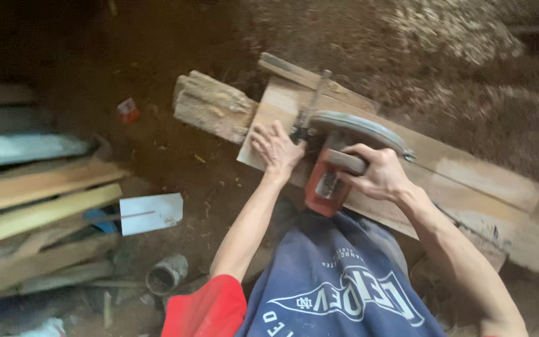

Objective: The person marks a wooden plank with a ruler and pencil, then uses a circular saw to cut the plank along the marked line. After cutting, the person uses a power planer to smooth the surface of the cut plank.

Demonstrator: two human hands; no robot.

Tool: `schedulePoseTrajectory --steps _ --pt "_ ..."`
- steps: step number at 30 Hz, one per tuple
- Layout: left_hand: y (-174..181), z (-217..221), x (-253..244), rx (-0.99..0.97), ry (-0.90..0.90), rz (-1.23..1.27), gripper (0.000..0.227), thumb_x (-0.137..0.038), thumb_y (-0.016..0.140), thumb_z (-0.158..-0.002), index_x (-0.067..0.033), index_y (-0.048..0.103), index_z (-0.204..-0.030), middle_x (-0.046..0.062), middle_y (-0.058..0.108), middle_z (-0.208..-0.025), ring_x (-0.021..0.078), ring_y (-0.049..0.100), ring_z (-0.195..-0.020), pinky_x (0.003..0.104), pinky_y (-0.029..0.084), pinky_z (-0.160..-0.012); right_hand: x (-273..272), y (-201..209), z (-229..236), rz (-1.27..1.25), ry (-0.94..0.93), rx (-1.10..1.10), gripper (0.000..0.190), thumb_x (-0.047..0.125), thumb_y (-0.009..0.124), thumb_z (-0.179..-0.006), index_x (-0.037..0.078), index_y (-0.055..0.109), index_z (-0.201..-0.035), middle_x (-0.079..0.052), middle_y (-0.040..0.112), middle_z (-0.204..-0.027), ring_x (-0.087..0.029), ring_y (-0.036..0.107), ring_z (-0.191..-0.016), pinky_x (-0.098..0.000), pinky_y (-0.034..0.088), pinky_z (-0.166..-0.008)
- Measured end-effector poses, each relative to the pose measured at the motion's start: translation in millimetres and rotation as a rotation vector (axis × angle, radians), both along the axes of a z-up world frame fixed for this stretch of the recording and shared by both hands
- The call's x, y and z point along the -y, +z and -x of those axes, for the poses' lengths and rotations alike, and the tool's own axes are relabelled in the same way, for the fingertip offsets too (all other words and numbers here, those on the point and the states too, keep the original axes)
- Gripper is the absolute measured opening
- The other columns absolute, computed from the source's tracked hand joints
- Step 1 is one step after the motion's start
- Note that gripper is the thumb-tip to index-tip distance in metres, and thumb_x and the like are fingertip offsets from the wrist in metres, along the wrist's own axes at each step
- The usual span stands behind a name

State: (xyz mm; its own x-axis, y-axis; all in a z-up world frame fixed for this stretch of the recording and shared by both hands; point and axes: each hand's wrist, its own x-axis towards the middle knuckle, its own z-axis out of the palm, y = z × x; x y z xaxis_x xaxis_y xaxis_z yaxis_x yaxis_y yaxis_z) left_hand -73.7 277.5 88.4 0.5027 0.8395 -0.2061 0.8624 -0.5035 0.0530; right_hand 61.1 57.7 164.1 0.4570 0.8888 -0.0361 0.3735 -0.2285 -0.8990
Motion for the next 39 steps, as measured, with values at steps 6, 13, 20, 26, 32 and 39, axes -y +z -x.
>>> schedulePoseTrajectory --steps 6,13,20,26,32,39 --pt "13 5 -10 0.006 -0.070 -0.003 0.088 -0.056 0.080 -0.073 -0.0010 0.042 -0.131 0.043 0.034 -0.144 0.0536 0.043 -0.126 0.062 0.033 -0.107 -11 14 5 0.041 -0.017 -0.005 0.048 0.022 0.087 -0.074 0.007 0.073 -0.116 -0.015 0.079 -0.096 -0.022 0.077 -0.086 -0.0353 0.061 -0.079" --pt "17 10 -21 0.064 -0.035 -0.074 0.102 -0.057 0.084 -0.062 -0.0080 0.039 -0.140 0.042 0.024 -0.153 0.0625 0.028 -0.139 0.075 0.024 -0.107 -26 22 9 0.183 -0.053 -0.063 0.047 0.025 0.087 -0.078 0.006 0.073 -0.118 -0.012 0.079 -0.091 -0.015 0.075 -0.079 -0.0314 0.062 -0.074" --pt "7 12 -38 0.059 -0.054 0.042 0.105 -0.059 0.081 -0.068 -0.0056 0.034 -0.145 0.042 0.034 -0.145 0.0567 0.039 -0.132 0.063 0.030 -0.112 -36 24 15 0.178 -0.058 -0.068 0.048 0.021 0.088 -0.079 0.002 0.072 -0.120 -0.011 0.077 -0.092 -0.014 0.071 -0.077 -0.0308 0.060 -0.068" --pt "1 16 -45 0.070 -0.111 -0.028 0.092 -0.058 0.080 -0.071 -0.0027 0.041 -0.134 0.037 0.049 -0.125 0.0448 0.054 -0.113 0.055 0.043 -0.098 -48 30 21 0.203 -0.071 -0.157 0.046 0.017 0.087 -0.079 0.000 0.071 -0.119 -0.010 0.076 -0.092 -0.013 0.072 -0.076 -0.0293 0.062 -0.063" --pt "-4 18 -55 0.083 -0.148 0.003 0.083 -0.054 0.078 -0.075 -0.0016 0.040 -0.128 0.034 0.056 -0.111 0.0398 0.061 -0.099 0.050 0.050 -0.086 -54 31 23 0.114 -0.030 -0.099 0.048 0.021 0.087 -0.081 0.000 0.071 -0.121 -0.011 0.078 -0.098 -0.015 0.074 -0.084 -0.0297 0.062 -0.072" --pt "-17 22 -71 0.235 -0.127 0.049 0.072 -0.034 0.081 -0.076 -0.0037 0.040 -0.126 0.029 0.060 -0.101 0.0387 0.065 -0.094 0.048 0.058 -0.076 -70 37 26 0.221 -0.054 -0.067 0.051 0.025 0.088 -0.078 0.003 0.072 -0.122 -0.012 0.078 -0.098 -0.016 0.075 -0.082 -0.0315 0.064 -0.072"
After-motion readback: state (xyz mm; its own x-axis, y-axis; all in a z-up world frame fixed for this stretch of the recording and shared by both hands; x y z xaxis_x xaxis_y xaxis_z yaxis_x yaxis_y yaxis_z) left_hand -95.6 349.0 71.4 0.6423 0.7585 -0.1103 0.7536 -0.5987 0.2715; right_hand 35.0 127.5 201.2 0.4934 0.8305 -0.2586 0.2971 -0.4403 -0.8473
